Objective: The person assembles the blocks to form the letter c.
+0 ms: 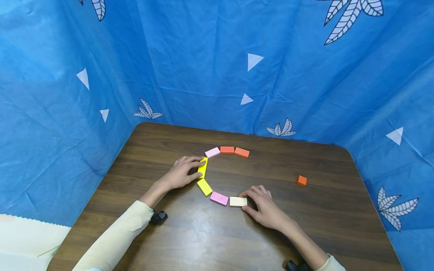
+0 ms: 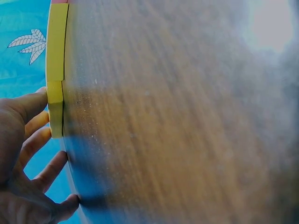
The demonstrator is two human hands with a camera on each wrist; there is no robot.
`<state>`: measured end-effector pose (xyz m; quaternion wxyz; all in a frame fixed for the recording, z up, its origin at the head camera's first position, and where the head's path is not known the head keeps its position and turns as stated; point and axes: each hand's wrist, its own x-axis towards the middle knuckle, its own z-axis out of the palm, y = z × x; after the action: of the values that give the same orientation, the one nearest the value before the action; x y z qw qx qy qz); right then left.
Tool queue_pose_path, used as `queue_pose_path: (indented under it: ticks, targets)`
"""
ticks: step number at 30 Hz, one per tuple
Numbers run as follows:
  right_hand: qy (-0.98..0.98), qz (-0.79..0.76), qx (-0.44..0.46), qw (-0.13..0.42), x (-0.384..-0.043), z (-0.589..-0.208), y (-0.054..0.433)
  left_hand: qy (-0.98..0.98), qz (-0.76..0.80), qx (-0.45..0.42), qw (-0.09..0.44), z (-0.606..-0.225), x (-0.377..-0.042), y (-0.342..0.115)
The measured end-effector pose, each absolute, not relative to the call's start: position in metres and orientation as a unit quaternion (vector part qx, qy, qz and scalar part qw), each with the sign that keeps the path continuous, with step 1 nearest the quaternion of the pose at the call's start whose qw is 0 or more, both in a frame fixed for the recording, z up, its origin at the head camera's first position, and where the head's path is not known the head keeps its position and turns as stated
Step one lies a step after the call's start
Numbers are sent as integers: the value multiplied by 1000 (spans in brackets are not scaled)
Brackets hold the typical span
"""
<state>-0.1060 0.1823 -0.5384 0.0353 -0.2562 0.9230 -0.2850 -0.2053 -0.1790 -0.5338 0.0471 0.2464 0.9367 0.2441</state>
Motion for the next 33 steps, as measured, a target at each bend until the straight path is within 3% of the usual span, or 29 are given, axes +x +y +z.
queue_pose_path:
  ticks: [23,33]
  targets:
    - [921,-299,-247,48,-108,-532,191,939,243,239,49,-536,-205,-179]
    - [934,-287,-211,-2,-115,-531,230,938,245,238,50,-534,-204,-179]
